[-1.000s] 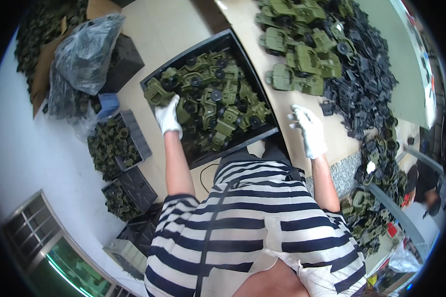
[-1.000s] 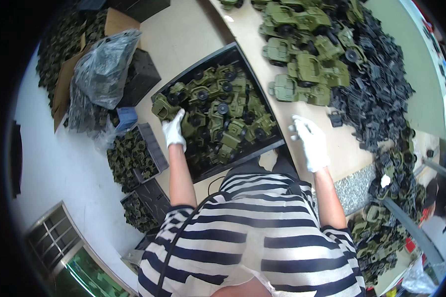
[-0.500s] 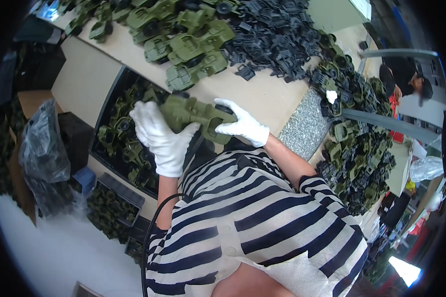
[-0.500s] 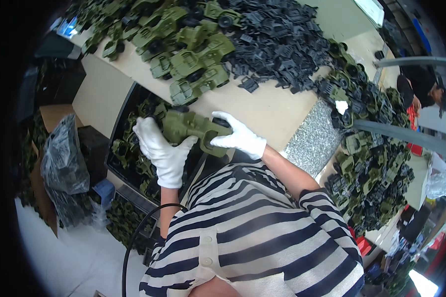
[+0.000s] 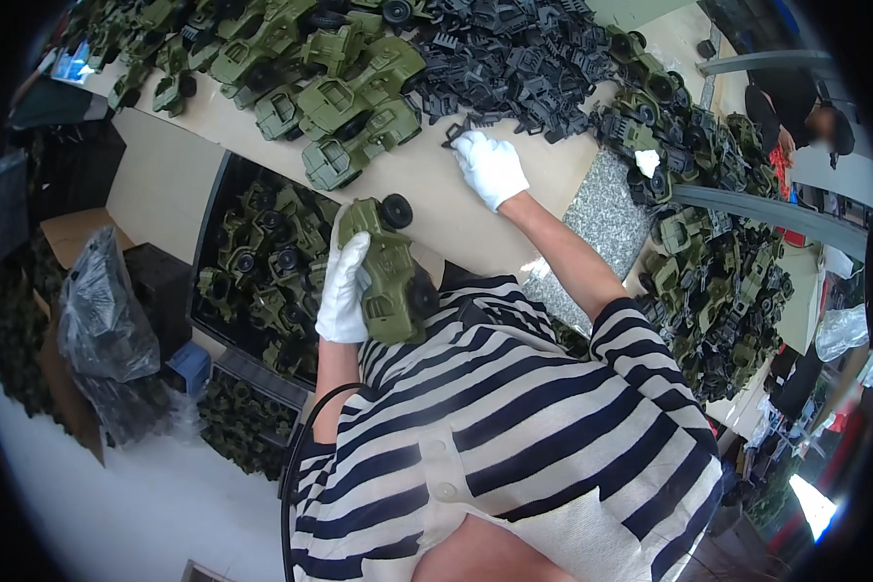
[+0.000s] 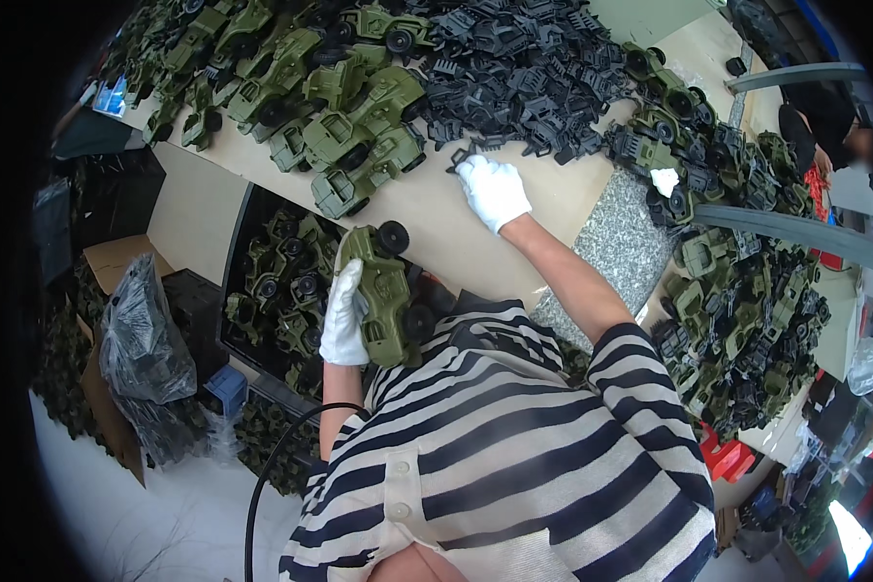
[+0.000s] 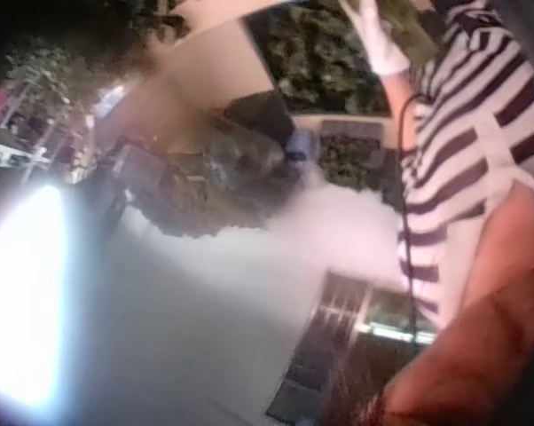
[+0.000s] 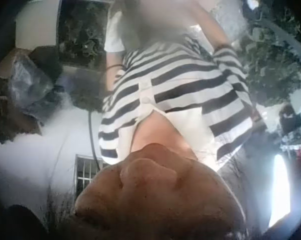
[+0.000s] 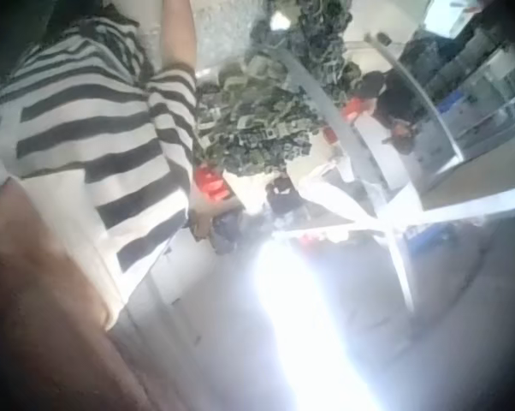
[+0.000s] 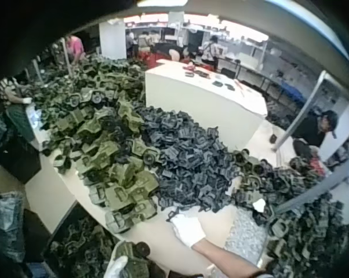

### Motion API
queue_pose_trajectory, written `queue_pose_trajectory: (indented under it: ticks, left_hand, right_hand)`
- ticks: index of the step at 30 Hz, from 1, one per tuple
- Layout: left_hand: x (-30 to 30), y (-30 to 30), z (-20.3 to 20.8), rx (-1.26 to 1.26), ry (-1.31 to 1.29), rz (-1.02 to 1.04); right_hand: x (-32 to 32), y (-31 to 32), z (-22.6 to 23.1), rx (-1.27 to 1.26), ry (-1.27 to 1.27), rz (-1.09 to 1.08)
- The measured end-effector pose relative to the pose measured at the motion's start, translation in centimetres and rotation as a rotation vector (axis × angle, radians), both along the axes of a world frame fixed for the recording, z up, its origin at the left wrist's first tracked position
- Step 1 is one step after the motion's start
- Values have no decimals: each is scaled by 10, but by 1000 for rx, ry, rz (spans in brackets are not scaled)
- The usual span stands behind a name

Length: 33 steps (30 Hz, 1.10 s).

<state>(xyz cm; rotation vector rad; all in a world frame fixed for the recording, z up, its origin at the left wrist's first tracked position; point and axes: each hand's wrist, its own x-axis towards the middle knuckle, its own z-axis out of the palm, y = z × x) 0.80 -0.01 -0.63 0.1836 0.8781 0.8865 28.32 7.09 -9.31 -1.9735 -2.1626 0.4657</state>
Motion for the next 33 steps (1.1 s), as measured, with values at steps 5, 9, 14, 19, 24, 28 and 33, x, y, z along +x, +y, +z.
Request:
queue_pose_trajectory:
  ticks: [5,9,14,19,24,28,33]
  left_hand:
    - [1,-8,4,23,-11,-44]
    - [14,-7,17,60,101,-72]
    - [15,1,15,1,88,-124]
    - [6,7,-3,150,138,-212]
    - [11,12,30,307,165,-379]
    - [19,12,52,287,205,-433]
    - [19,11,50,234,170,-420]
  right_hand:
    - [11,-22,18,-736,1117,-588]
    - [49,-43,-2,-789,1220,-725]
    - [23,-62,28,-40,284,-400]
    - [-5,-80,14,-54,-63,-141]
    - [-6,-58,53,-520,1295,-327]
    - [-8,-54,77,-750,1446,-200]
    - [-15,-56,74,-751,1626,-110]
